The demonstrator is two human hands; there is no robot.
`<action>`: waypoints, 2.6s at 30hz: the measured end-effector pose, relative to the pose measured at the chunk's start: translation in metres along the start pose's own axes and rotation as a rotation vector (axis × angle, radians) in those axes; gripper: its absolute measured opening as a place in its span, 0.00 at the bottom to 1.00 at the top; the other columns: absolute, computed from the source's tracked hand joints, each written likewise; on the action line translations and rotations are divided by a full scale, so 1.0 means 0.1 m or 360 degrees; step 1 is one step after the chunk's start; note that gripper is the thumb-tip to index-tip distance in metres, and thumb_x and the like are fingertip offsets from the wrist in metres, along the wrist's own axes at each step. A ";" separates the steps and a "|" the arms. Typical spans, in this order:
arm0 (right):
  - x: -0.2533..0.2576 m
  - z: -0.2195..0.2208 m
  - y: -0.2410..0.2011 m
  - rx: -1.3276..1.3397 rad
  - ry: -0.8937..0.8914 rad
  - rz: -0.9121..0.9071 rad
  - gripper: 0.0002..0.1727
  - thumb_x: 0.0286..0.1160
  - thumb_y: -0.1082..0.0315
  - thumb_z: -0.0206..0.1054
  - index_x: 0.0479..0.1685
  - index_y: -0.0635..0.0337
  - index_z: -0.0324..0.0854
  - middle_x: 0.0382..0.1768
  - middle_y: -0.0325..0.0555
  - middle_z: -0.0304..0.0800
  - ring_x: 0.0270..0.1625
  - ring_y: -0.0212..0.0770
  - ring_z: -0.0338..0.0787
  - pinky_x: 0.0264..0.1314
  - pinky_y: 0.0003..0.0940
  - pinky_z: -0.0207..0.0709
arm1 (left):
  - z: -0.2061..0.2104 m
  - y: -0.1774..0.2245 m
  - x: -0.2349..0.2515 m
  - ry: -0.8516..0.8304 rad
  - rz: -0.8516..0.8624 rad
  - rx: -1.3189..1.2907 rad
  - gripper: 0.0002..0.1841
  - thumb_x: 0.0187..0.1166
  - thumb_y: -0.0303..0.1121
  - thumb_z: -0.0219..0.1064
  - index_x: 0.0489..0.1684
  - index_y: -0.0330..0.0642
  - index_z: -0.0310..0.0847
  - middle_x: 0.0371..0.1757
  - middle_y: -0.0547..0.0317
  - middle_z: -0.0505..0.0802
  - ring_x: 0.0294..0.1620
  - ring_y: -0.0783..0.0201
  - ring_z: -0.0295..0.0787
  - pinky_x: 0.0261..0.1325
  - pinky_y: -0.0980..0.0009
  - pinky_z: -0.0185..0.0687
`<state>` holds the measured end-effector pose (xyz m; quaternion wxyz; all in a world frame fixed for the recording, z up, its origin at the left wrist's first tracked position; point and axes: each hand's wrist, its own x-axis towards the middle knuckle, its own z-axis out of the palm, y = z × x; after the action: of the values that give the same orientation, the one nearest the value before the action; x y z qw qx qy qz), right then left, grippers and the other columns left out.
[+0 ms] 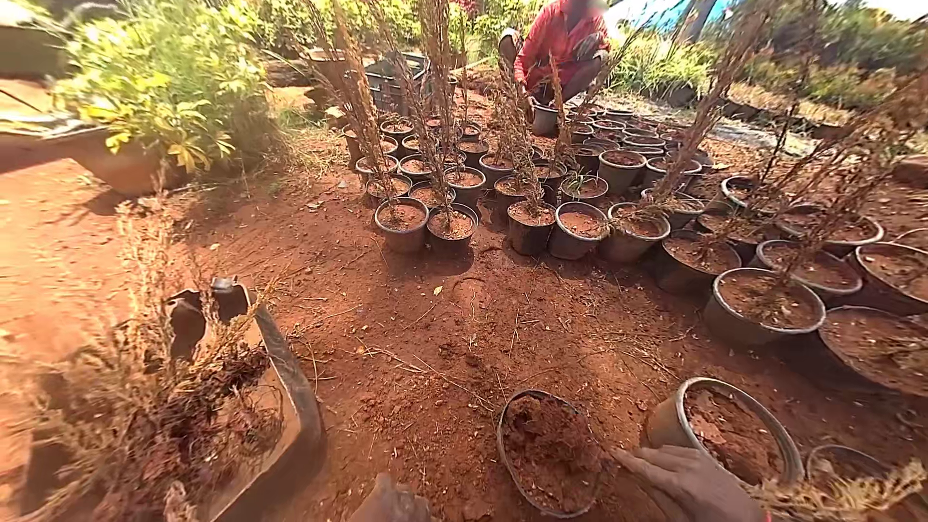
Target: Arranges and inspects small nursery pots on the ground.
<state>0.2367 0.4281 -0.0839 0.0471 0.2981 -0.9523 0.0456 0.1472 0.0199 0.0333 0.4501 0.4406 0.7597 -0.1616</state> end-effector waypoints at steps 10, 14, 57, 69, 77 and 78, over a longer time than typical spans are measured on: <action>-0.06 -0.02 -0.01 -0.0071 -0.0040 -0.0075 0.19 0.79 0.64 0.57 0.60 0.53 0.91 0.27 0.48 0.91 0.24 0.49 0.91 0.25 0.45 0.82 | 0.00 0.01 -0.01 -0.0013 0.0005 0.0016 0.24 0.91 0.30 0.56 0.83 0.28 0.67 0.82 0.26 0.76 0.79 0.28 0.75 0.74 0.32 0.72; -0.07 -0.07 -0.10 0.0095 -0.0696 0.0231 0.19 0.80 0.66 0.62 0.67 0.52 0.88 0.41 0.58 0.95 0.37 0.62 0.96 0.36 0.63 0.85 | 0.01 0.01 0.02 0.0022 0.0010 0.0002 0.24 0.90 0.32 0.58 0.81 0.28 0.70 0.79 0.26 0.78 0.78 0.28 0.77 0.74 0.32 0.72; -0.13 -0.14 0.10 -0.0077 0.0066 -0.0022 0.19 0.78 0.68 0.56 0.60 0.54 0.90 0.34 0.51 0.94 0.33 0.50 0.95 0.34 0.45 0.87 | -0.03 0.01 0.03 0.0001 0.0033 0.0008 0.22 0.92 0.26 0.50 0.81 0.26 0.68 0.79 0.25 0.78 0.79 0.28 0.76 0.76 0.32 0.70; -0.12 -0.11 -0.05 0.0138 -0.0572 0.0236 0.18 0.78 0.72 0.64 0.62 0.54 0.90 0.40 0.59 0.95 0.37 0.62 0.96 0.34 0.63 0.85 | -0.01 0.00 0.08 -0.0015 0.0018 -0.0006 0.22 0.91 0.27 0.53 0.80 0.27 0.70 0.79 0.27 0.79 0.79 0.28 0.76 0.74 0.31 0.70; -0.13 -0.16 0.00 0.0144 -0.0327 0.0161 0.14 0.77 0.71 0.64 0.55 0.58 0.92 0.36 0.57 0.95 0.35 0.59 0.96 0.34 0.58 0.87 | -0.05 0.01 0.06 0.0001 0.0022 -0.0020 0.21 0.90 0.26 0.53 0.80 0.27 0.70 0.78 0.27 0.80 0.79 0.28 0.76 0.75 0.31 0.70; -0.14 -0.13 -0.01 0.0110 -0.0466 0.0138 0.13 0.75 0.71 0.66 0.53 0.57 0.92 0.36 0.56 0.95 0.35 0.59 0.96 0.33 0.60 0.87 | -0.06 0.03 0.06 -0.0002 0.0024 -0.0008 0.21 0.90 0.26 0.54 0.79 0.27 0.70 0.78 0.27 0.80 0.78 0.28 0.76 0.74 0.31 0.71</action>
<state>0.2497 0.4367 -0.0725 -0.1045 0.2616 -0.9588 0.0364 0.1447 0.0283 0.0317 0.4529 0.4452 0.7565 -0.1564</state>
